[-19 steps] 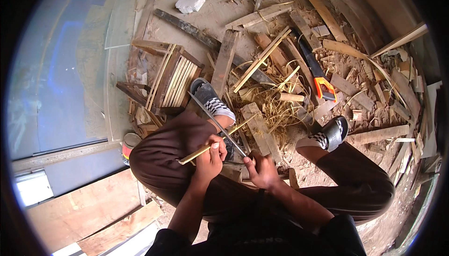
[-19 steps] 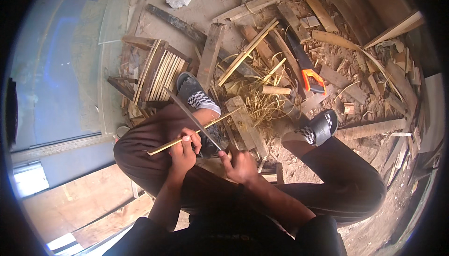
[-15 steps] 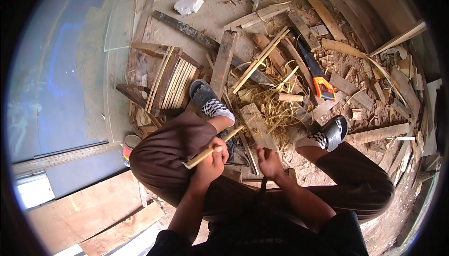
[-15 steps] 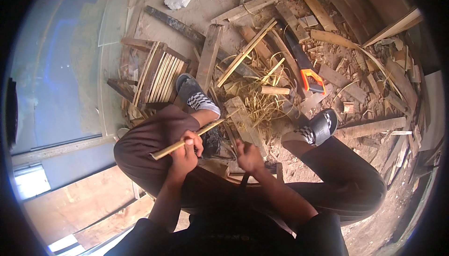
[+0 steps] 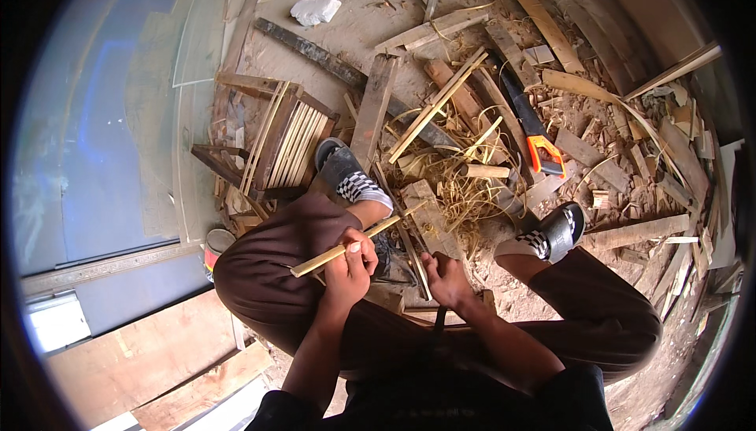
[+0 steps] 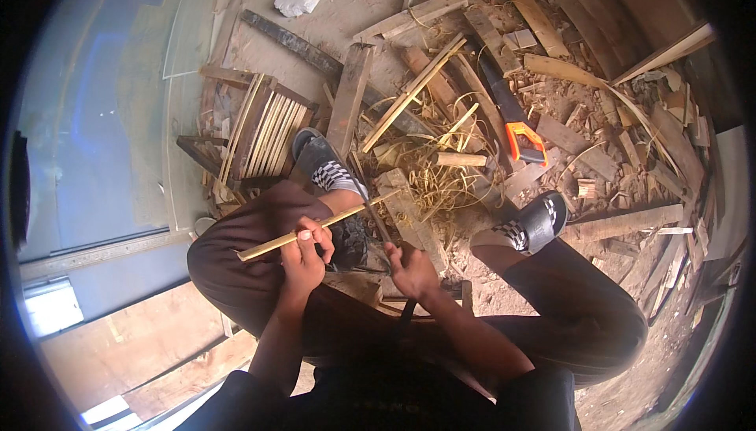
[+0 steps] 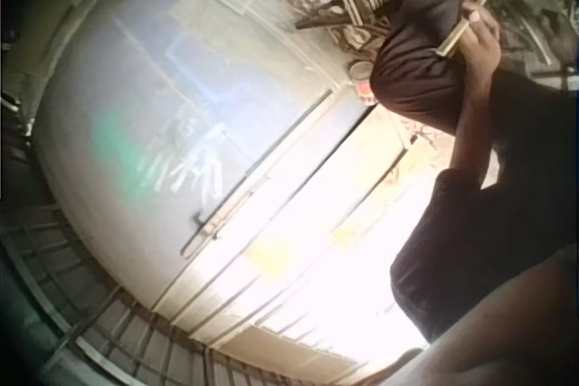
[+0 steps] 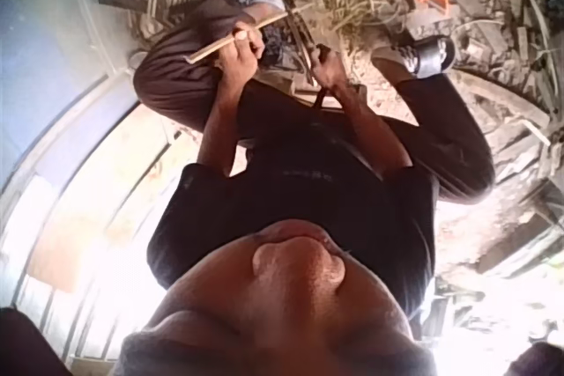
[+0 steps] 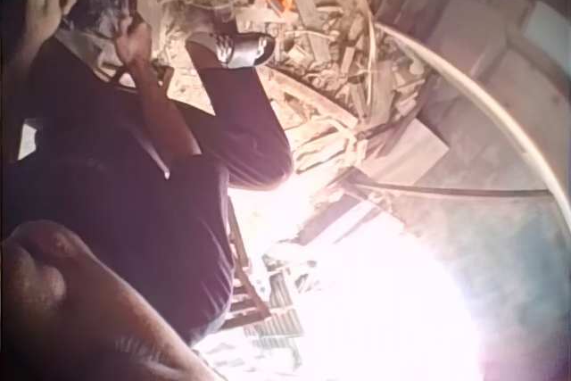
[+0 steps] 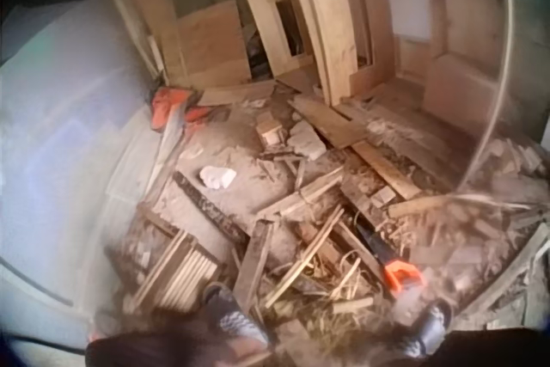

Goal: The person sits on the floor and uses a knife to shave a thin wooden stick, repeatedly scraping along its length to remove thin strips of wood. The person occasionally lifts the stick to inspect the shaved surface and continues the process until the end of the clip.

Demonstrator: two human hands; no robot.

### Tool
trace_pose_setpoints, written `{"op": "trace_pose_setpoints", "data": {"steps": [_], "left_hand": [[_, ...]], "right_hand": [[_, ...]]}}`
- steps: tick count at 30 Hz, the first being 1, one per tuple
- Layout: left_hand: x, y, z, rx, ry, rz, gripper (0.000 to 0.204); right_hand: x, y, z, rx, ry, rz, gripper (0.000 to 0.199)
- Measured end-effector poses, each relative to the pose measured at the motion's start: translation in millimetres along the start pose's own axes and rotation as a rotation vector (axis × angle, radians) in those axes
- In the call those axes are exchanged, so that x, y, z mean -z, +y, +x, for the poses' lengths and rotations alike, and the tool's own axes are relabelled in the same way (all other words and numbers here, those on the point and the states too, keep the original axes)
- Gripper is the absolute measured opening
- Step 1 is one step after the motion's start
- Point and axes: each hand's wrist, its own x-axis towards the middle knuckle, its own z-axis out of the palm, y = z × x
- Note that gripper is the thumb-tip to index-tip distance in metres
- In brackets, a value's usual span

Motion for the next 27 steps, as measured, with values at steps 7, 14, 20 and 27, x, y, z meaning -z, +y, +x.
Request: {"op": "trace_pose_setpoints", "data": {"steps": [7,14,20,27], "left_hand": [[-4.1,0.1,-1.2,-0.028,-0.075,0.043,0.024],[-4.0,4.7,3.9,-0.014,0.003,0.021,0.026],[-6.3,-1.4,-1.8,-0.047,-0.061,0.044,0.025],[-9.7,8.7,4.3,-0.016,0.004,-0.04,0.025]], "right_hand": [[-15.0,9.5,-8.4,0.11,0.043,0.109,0.039],[-14.5,2.1,-4.3,0.022,0.024,0.099,0.046],[-19.2,32.9,4.8,-0.134,0.059,-0.002,0.052],[-13.5,14.4,-8.3,0.123,0.002,0.045,0.045]]}}
